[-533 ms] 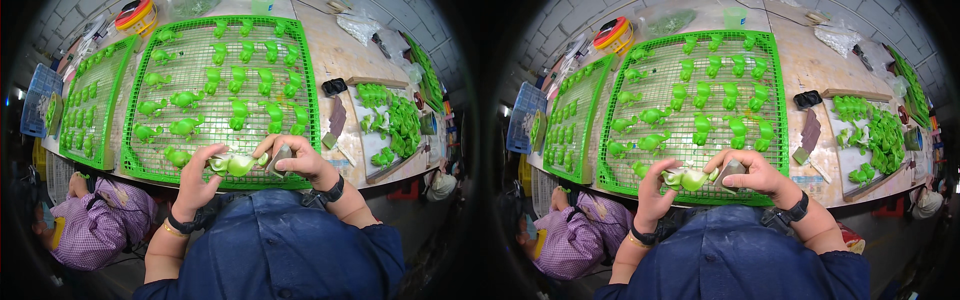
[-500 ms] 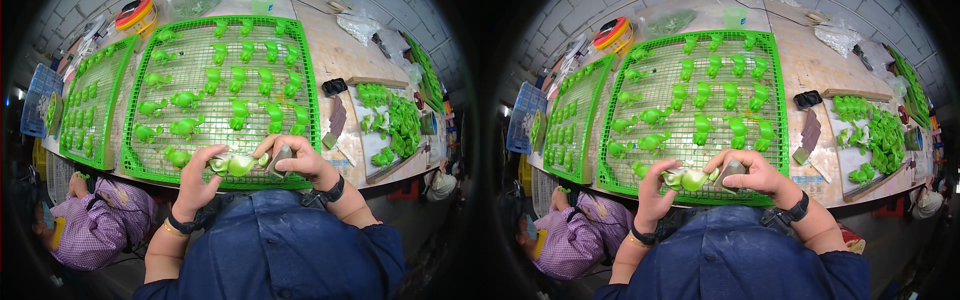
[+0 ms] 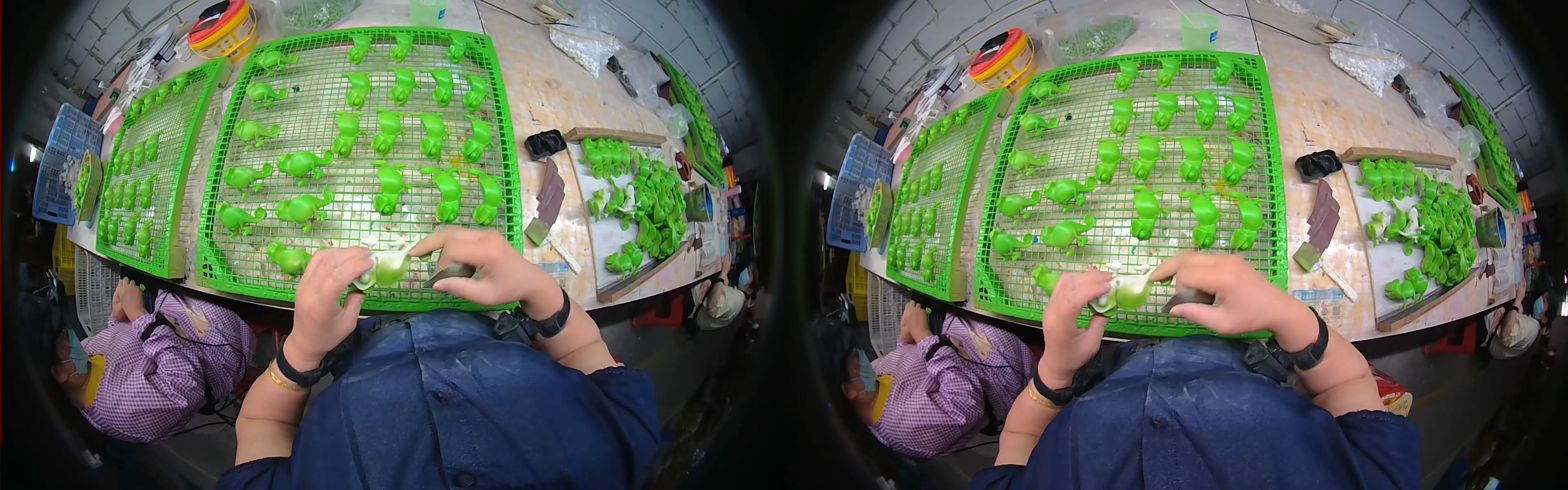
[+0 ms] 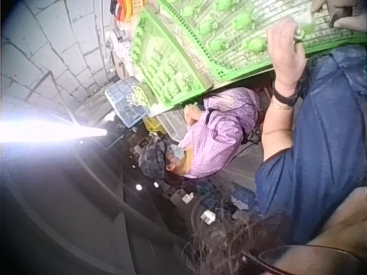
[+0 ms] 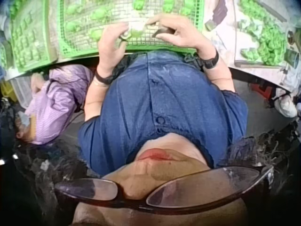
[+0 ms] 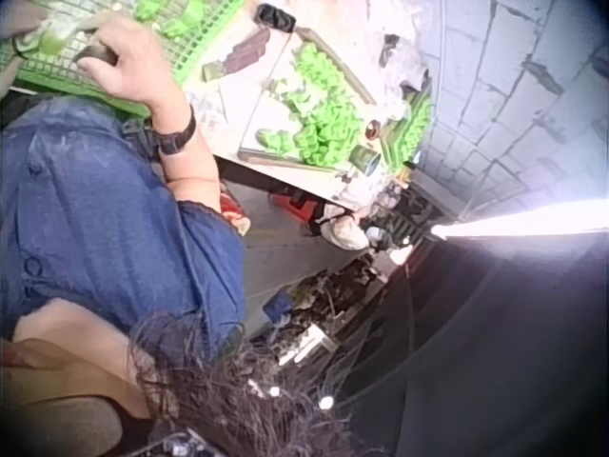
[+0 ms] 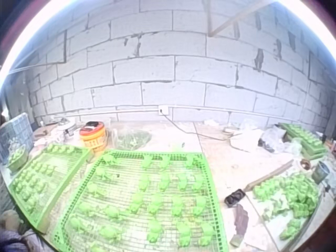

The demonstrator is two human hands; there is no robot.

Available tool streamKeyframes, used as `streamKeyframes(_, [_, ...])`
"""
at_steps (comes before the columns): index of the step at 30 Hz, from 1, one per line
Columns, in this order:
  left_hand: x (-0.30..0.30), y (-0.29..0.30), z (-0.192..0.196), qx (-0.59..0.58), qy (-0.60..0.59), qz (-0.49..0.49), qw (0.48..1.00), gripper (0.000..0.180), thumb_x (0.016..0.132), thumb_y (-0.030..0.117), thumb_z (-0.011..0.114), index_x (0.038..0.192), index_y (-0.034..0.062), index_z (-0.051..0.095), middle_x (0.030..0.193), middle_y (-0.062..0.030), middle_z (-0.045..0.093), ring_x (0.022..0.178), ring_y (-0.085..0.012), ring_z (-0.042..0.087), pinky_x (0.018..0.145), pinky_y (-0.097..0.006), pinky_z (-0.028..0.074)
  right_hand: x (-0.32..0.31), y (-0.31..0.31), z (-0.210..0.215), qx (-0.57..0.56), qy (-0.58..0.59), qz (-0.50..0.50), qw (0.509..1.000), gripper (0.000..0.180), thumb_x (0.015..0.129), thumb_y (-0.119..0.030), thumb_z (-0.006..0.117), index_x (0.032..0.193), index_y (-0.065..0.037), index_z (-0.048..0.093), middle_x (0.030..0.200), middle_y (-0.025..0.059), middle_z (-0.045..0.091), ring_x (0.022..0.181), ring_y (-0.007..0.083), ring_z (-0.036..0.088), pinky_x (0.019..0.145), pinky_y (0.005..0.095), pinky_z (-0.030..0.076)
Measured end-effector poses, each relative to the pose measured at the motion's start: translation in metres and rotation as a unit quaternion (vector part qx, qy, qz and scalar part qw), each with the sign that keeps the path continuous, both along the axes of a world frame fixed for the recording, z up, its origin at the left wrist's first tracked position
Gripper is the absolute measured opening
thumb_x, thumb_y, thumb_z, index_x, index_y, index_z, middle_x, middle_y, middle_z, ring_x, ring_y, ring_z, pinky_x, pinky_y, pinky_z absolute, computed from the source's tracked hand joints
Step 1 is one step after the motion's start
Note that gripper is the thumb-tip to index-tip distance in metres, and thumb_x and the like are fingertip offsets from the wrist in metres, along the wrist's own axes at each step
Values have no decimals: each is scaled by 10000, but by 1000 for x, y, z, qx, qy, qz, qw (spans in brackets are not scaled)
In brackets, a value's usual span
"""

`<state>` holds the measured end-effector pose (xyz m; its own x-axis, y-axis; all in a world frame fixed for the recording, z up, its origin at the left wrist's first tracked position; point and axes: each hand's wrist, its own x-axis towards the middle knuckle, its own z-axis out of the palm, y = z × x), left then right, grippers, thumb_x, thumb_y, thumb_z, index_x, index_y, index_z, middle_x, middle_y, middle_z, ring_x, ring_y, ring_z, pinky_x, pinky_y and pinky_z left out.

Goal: Using a small tool to scrape and clean plastic dinosaur figurines in a manufacturing setting.

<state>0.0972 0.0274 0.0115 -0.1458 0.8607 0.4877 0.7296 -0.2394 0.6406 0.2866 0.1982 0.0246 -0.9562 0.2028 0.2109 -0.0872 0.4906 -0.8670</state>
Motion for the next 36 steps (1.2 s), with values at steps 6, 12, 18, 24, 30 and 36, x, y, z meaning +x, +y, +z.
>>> streamKeyframes(6, [8, -1, 5, 22, 56, 31, 998, 555, 543, -132, 624, 1063, 54, 564, 1037, -108, 597, 872, -308, 559, 746, -381, 470, -2, -23, 10, 239, -16, -30, 970, 163, 664, -105, 661, 698, -37, 517, 1177, 78, 578, 614, 237, 615, 483, 332, 488])
streamKeyframes(12, [11, -1, 5, 20, 80, 40, 996, 539, 545, -135, 614, 1051, 46, 563, 999, -123, 607, 883, -316, 572, 769, -393, 460, -6, -27, 9, 278, 0, -34, 960, 119, 673, -86, 619, 696, -32, 515, 1178, 98, 572, 648, 221, 621, 489, 337, 491])
streamKeyframes(18, [9, -2, 4, 37, 125, 51, 990, 500, 588, -110, 628, 1061, 48, 587, 1040, -105, 599, 857, -303, 556, 732, -374, 479, -7, -26, 5, 218, 25, -2, 976, 162, 665, -96, 653, 710, -31, 512, 1201, 99, 547, 664, 237, 620, 500, 340, 497])
streamKeyframes(24, [10, -2, 3, 41, 126, 48, 990, 532, 561, -135, 615, 1059, 47, 564, 1019, -122, 603, 880, -319, 559, 762, -394, 467, -8, -24, 2, 179, 13, -10, 984, 221, 662, -108, 702, 745, -39, 509, 1224, 83, 528, 665, 251, 615, 493, 341, 492])
streamKeyframes(30, [11, -1, 4, 53, 133, 51, 988, 521, 564, -135, 617, 1051, 42, 567, 1019, -121, 604, 876, -314, 561, 758, -385, 470, -8, -26, 0, 168, 23, -34, 985, 227, 655, -114, 705, 739, -44, 505, 1248, 87, 519, 662, 252, 613, 488, 348, 485])
streamKeyframes(36, [12, -2, 2, 50, 131, 54, 989, 516, 561, -138, 609, 1045, 37, 569, 1017, -125, 604, 877, -313, 562, 765, -386, 470, -5, -27, 4, 166, 1, -27, 986, 221, 620, -87, 731, 733, -58, 544, 1236, 116, 543, 676, 236, 623, 508, 313, 487])
